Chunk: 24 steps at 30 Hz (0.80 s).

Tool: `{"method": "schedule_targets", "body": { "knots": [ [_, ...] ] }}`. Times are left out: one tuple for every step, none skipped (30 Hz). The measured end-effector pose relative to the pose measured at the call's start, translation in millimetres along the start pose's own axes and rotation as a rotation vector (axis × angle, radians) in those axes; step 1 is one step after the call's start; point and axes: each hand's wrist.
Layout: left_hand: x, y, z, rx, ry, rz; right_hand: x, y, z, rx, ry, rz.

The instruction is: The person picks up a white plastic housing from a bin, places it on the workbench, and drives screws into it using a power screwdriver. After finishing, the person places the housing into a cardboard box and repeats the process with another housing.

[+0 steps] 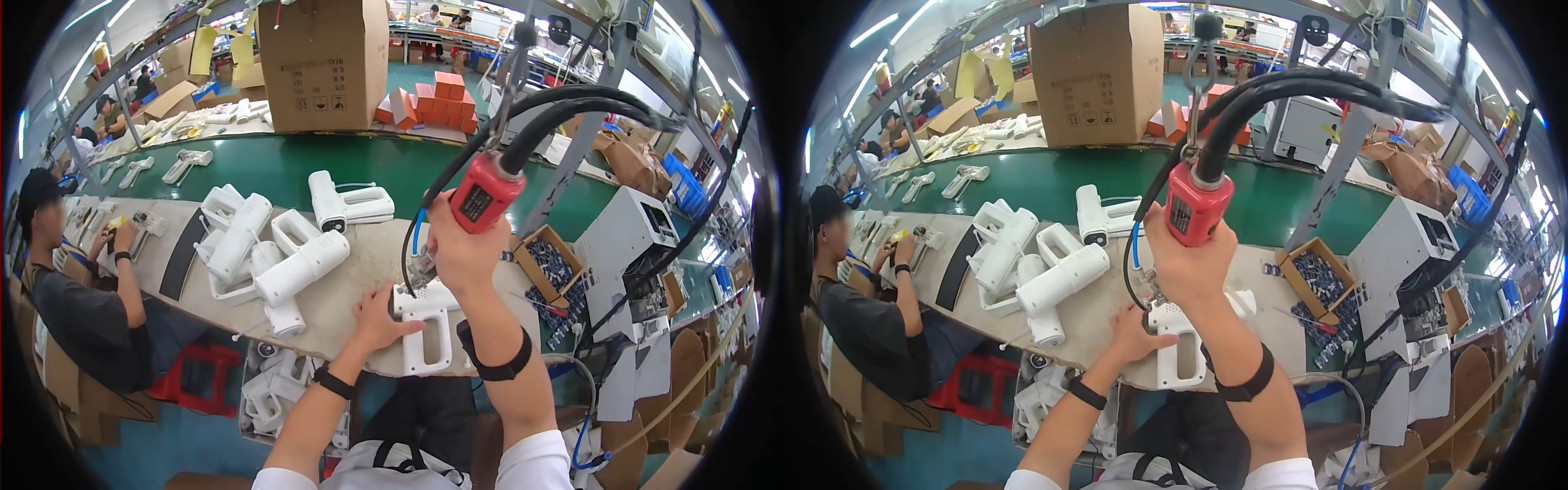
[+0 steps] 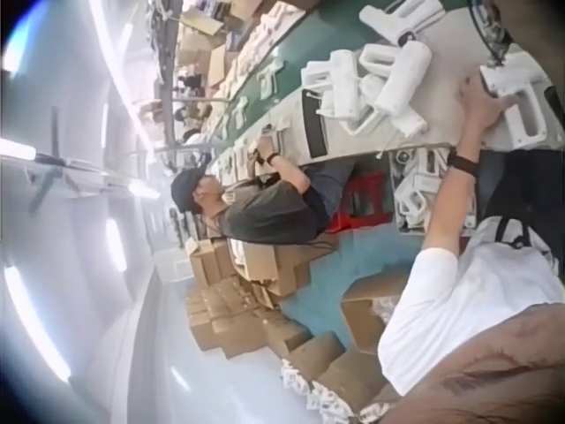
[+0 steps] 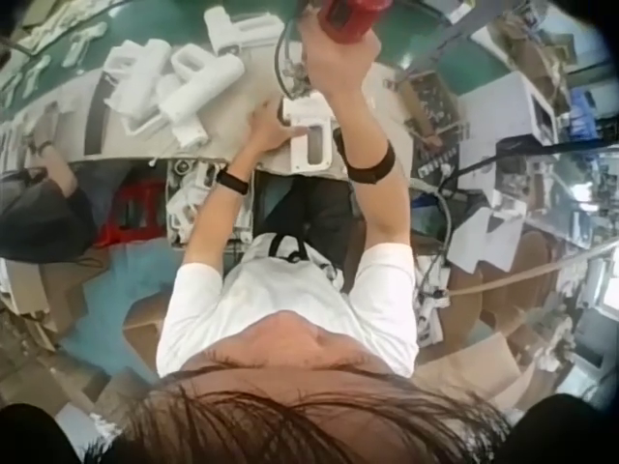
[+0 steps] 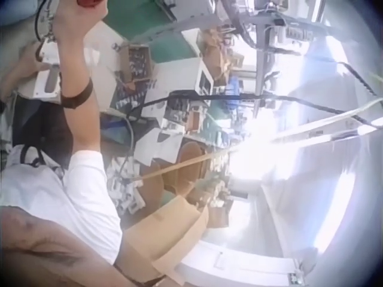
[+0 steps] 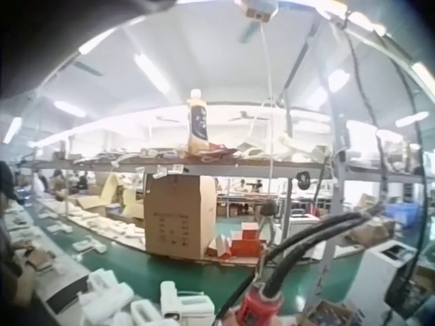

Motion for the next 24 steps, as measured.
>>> {"method": "schedule_targets", "body": {
  "knots": [
    [-1,0,-1,0.001,0.021,-0.007,-1,1,-8,-0.001,0.003,0.004],
    [1,1,-3,-0.002,-0.011,0.019,-1,4,-18,0.011,-0.004,-0.009],
    [0,1,-3,0.007,-0.011,0.017,-3,5,-26,0.019,-0.009,-0.021],
    [0,0,-3,0.009,-0.009,-0.003,-5,5,-29,0.012,-0.005,-0.016],
    [-1,0,-2,0.010,-0.007,-0.023,-8,5,-32,0.001,-0.002,-0.016],
    [1,0,-3,0.016,-0.008,-0.022,-10,6,-35,-0.009,-0.002,-0.017],
    [3,0,-4,0.023,-0.010,-0.022,-12,6,-38,-0.014,-0.002,-0.015],
    [4,0,-5,0.031,-0.012,-0.020,-13,7,-42,-0.028,0.000,-0.012],
    [4,0,-5,0.036,-0.013,-0.019,-15,7,-45,-0.041,0.003,-0.008],
    [3,0,-5,0.022,-0.026,-0.042,-15,7,-49,-0.046,0.003,-0.007],
    [3,0,-5,0.007,-0.038,-0.064,-14,6,-55,-0.076,-0.025,-0.002],
    [4,0,-6,0.011,-0.039,-0.058,-13,5,-60,-0.107,-0.055,0.001],
    [7,1,-8,0.002,-0.051,-0.027,-12,3,-65,-0.113,-0.057,-0.002],
    [7,2,-9,-0.008,-0.063,0.004,-12,1,-71,-0.099,-0.062,0.007],
    [6,2,-7,-0.010,-0.064,0.001,-15,0,-73,-0.078,-0.064,0.021],
    [1,2,-4,-0.010,-0.040,-0.030,-19,-2,-73,-0.019,-0.063,0.036],
    [0,2,-4,-0.012,-0.016,-0.062,-19,-3,-74,-0.012,-0.063,0.037],
    [0,2,-4,-0.014,-0.015,-0.064,-18,-5,-77,-0.001,-0.082,0.018],
    [1,2,-6,0.011,-0.041,-0.047,-17,-5,-77,0.011,-0.101,-0.001],
    [2,2,-7,0.036,-0.068,-0.030,-14,-4,-73,0.016,-0.102,-0.002],
    [1,3,-6,0.039,-0.067,-0.036,-12,-3,-58,0.034,-0.066,-0.049],
    [-5,5,-6,0.060,-0.105,-0.078,-9,-4,-42,0.047,-0.035,-0.097],
    [-9,4,-6,0.082,-0.143,-0.120,-10,-5,-23,0.044,-0.035,-0.092],
    [-8,3,-8,0.081,-0.145,-0.117,-10,-5,-1,0.025,-0.007,-0.054]
  ]
}}
Point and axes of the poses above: each hand's wrist, its own y-axis towards the middle knuckle, its own x-axis out of the back of the hand, z = x × y, and after that the axes turned 7 degrees about y, right-handed
